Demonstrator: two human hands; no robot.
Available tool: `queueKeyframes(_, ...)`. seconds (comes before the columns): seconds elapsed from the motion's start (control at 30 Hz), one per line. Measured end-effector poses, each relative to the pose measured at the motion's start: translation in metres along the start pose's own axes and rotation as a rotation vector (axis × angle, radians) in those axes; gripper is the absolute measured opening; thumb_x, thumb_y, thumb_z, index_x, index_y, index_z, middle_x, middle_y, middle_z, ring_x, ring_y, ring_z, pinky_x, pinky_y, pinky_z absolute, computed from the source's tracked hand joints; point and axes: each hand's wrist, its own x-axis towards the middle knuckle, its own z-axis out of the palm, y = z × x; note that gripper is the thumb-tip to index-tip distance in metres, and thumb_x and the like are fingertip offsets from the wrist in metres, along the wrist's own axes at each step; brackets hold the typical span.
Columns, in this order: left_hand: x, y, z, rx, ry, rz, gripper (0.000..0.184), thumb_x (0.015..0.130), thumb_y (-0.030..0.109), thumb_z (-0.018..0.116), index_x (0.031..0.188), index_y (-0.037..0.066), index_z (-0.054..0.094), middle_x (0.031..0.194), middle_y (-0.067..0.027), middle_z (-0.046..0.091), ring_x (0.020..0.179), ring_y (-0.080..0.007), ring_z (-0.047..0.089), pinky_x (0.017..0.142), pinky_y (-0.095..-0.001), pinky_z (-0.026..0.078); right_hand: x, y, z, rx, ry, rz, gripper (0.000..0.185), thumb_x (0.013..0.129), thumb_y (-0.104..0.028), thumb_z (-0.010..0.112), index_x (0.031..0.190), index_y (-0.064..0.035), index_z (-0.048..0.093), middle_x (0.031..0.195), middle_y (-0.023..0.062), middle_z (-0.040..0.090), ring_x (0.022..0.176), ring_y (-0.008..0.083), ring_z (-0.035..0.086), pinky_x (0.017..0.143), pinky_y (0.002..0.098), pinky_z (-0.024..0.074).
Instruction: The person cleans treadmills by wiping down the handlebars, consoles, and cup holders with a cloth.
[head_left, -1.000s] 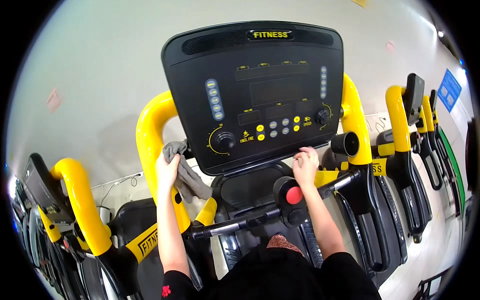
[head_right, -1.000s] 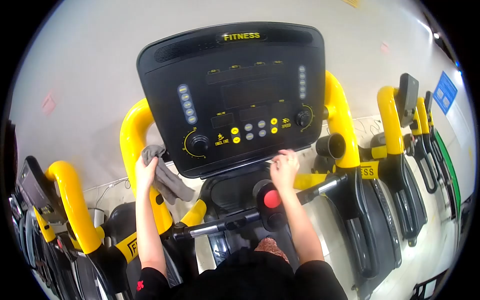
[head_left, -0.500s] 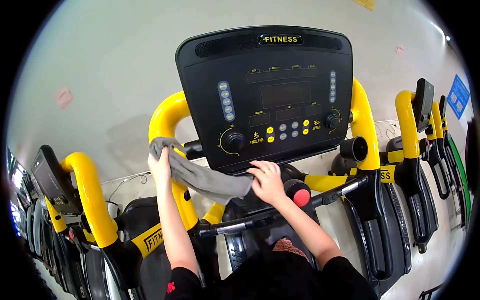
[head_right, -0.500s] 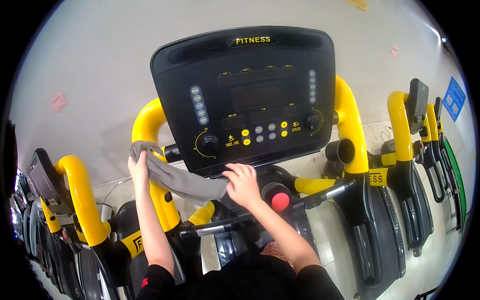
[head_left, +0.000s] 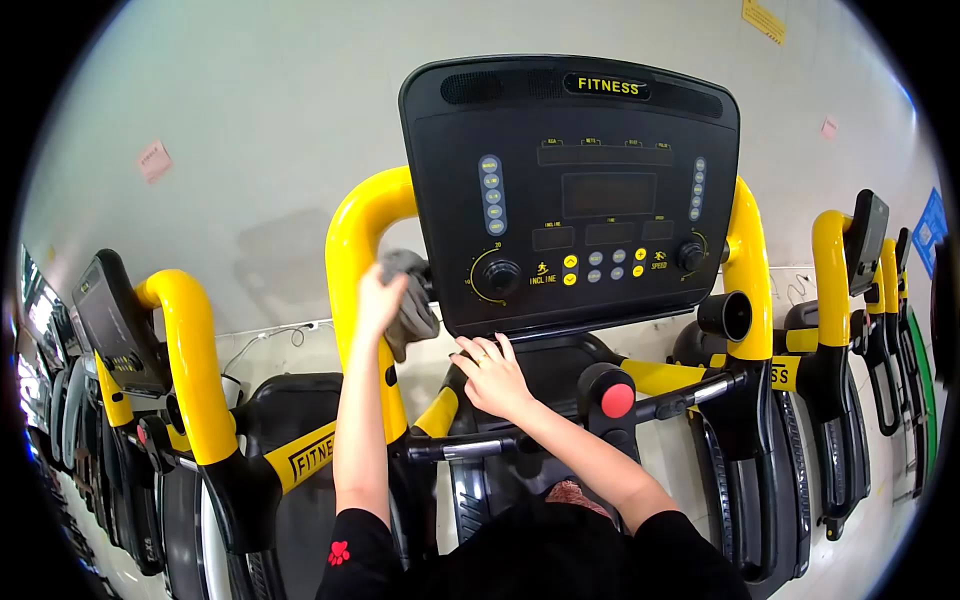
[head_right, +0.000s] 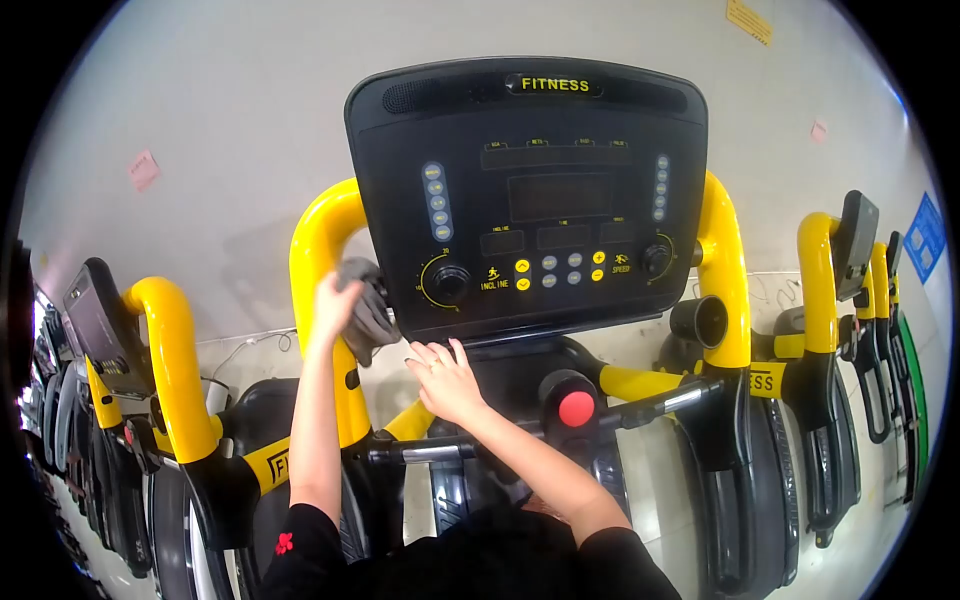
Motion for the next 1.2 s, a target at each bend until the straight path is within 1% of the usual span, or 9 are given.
queueKeyframes(0.1,0.006,0.019,-0.003,-0.681,0.547,-0.051,0.027,0.084,0.01,0.055,0.106,-0.005,0.055,0.098,-0.0123,0.062,0.092,-0.0213,0.06,0.082,-0.0328,0.047,-0.007,0.011,0.008,-0.044,0.024,-0.073,0.038,0.07,-0.011,0.06,0.108,-0.0077,0.059,0.125,0.0076,0.05,0.12,0.0256,0.042,0.107,0.0507,0.0217)
queueKeyframes(0.17,0.001,0.031,0.004,-0.357,0.549,-0.106,0.041,0.082,0.016,0.057,0.116,-0.005,0.049,0.103,-0.0141,0.061,0.094,-0.0249,0.059,0.084,-0.0342,0.046,-0.013,0.016,0.017,-0.148,0.014,-0.139,0.037,0.07,-0.013,0.06,0.106,-0.009,0.06,0.118,0.0058,0.055,0.119,0.0243,0.044,0.107,0.0508,0.0213)
queueKeyframes(0.3,0.011,0.026,0.005,0.252,-0.282,0.084,0.041,0.075,0.022,0.061,0.104,-0.006,0.055,0.105,-0.0257,0.06,0.102,-0.0352,0.058,0.086,-0.0392,0.045,-0.012,0.017,0.011,-0.117,0.014,-0.153,0.017,0.069,-0.014,0.061,0.084,-0.0086,0.064,0.108,0.0033,0.061,0.115,0.0223,0.047,0.107,0.0503,0.0223)
queueKeyframes(0.47,0.002,0.017,-0.003,-0.132,0.321,-0.011,0.034,0.082,0.013,0.056,0.112,-0.004,0.052,0.108,-0.0202,0.06,0.103,-0.0317,0.058,0.089,-0.0372,0.045,-0.012,0.025,0.023,-0.097,0.068,-0.175,0.013,0.068,-0.013,0.06,0.077,-0.0058,0.065,0.091,0.0047,0.065,0.1,0.0188,0.055,0.107,0.0516,0.022)
queueKeyframes(0.63,-0.033,0.003,0.011,0.352,-0.406,-0.014,0.051,0.078,0.017,0.06,0.124,0.0,0.046,0.114,-0.0266,0.056,0.111,-0.0358,0.052,0.095,-0.0383,0.04,-0.012,0.014,0.024,-0.194,0.017,-0.118,0.007,0.067,-0.018,0.062,0.07,-0.0123,0.065,0.069,-0.0009,0.062,0.081,0.0146,0.057,0.105,0.0566,0.0225)
queueKeyframes(0.9,-0.004,0.003,-0.016,0.002,0.267,0.051,0.038,0.079,0.019,0.059,0.11,0.0,0.054,0.099,-0.0245,0.062,0.097,-0.037,0.059,0.084,-0.04,0.046,-0.007,0.012,0.025,-0.177,0.014,-0.076,0.009,0.067,-0.017,0.061,0.068,-0.0096,0.064,0.07,0.0039,0.063,0.081,0.0185,0.058,0.105,0.0541,0.0221)
queueKeyframes(0.97,-0.02,0.008,-0.009,0.169,0.151,0.016,0.038,0.077,0.02,0.059,0.108,-0.001,0.055,0.099,-0.025,0.062,0.097,-0.0377,0.059,0.084,-0.0399,0.046,-0.006,0.01,0.024,-0.183,0.009,-0.072,0.008,0.067,-0.017,0.06,0.067,-0.0095,0.064,0.071,0.0042,0.063,0.078,0.0184,0.058,0.105,0.0555,0.0216)
queueKeyframes(1.03,-0.044,0.005,-0.014,0.243,-0.325,-0.054,0.045,0.075,0.021,0.062,0.111,-0.004,0.054,0.101,-0.0279,0.059,0.1,-0.0388,0.057,0.086,-0.0397,0.045,-0.007,0.01,0.027,-0.109,0.075,-0.083,0.008,0.067,-0.016,0.06,0.068,-0.0102,0.065,0.071,0.0035,0.064,0.078,0.0176,0.058,0.105,0.0569,0.0209)
queueKeyframes(1.2,-0.085,-0.013,-0.062,-0.08,0.268,-0.052,0.032,0.078,0.016,0.06,0.102,-0.004,0.056,0.096,-0.0216,0.063,0.093,-0.0329,0.061,0.081,-0.038,0.048,-0.006,-0.006,0.011,0.148,0.101,-0.003,0.009,0.071,-0.012,0.057,0.073,-0.0119,0.067,0.072,0.0025,0.065,0.077,0.0179,0.059,0.105,0.0546,0.0216)
